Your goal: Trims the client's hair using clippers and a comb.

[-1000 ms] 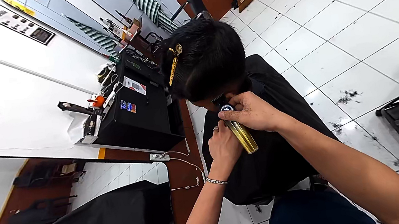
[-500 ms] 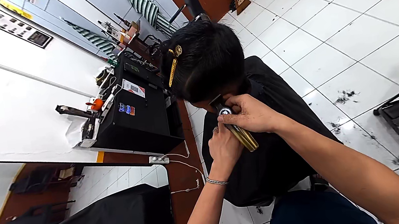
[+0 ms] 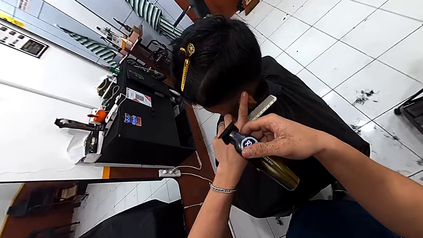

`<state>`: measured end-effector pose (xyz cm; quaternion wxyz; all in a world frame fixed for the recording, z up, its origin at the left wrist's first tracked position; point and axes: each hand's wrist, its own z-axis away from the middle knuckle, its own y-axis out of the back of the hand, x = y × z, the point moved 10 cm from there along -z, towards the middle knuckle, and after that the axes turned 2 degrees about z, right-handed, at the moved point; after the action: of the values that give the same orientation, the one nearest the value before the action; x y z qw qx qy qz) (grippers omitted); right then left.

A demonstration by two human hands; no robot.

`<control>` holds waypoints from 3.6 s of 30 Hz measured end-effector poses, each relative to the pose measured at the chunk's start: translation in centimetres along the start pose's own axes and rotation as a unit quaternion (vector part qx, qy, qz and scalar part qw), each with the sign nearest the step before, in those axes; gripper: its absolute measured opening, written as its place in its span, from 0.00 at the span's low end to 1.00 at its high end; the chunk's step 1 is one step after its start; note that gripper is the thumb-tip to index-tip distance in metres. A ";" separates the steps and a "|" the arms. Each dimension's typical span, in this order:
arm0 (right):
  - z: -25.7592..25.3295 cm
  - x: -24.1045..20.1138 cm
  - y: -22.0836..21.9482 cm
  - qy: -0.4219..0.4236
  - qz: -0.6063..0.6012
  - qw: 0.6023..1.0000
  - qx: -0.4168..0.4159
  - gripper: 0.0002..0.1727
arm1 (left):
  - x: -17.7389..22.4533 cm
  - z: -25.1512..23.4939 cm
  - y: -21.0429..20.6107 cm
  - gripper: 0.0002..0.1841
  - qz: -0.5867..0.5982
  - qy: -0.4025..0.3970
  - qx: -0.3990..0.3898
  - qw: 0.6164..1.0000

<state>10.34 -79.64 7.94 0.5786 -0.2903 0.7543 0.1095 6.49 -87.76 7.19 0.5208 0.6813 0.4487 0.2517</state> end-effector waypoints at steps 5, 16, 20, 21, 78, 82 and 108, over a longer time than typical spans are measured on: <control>-1.3 2.1 2.9 -0.068 0.126 0.984 0.105 0.15 | -0.5 1.2 -0.8 0.17 -0.041 0.013 -0.011 0.999; -3.4 2.9 4.3 -0.101 0.166 0.968 0.157 0.17 | -1.1 0.7 -3.4 0.22 -0.056 0.018 -0.063 0.996; -3.1 2.9 4.7 -0.108 0.157 0.967 0.171 0.18 | -0.9 0.6 -3.6 0.20 -0.058 0.008 -0.061 0.996; -3.1 3.0 4.8 -0.110 0.153 0.966 0.174 0.18 | -0.9 0.6 -3.7 0.19 -0.059 0.009 -0.066 0.996; -3.2 3.0 5.6 -0.105 0.192 0.962 0.161 0.21 | -0.7 0.7 -4.1 0.20 -0.092 -0.006 -0.059 0.994; -3.3 3.1 5.5 -0.114 0.190 0.963 0.156 0.23 | -0.8 0.7 -4.2 0.22 -0.097 0.004 -0.073 0.993; 3.2 -0.4 5.5 0.059 -0.023 0.981 0.181 0.15 | 0.5 2.1 -2.4 0.36 0.073 -0.037 -0.110 0.991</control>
<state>9.93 -73.48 6.36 0.5787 -0.2039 0.7873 -0.0600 7.63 -88.20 4.17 0.5893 0.6595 0.3479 0.3111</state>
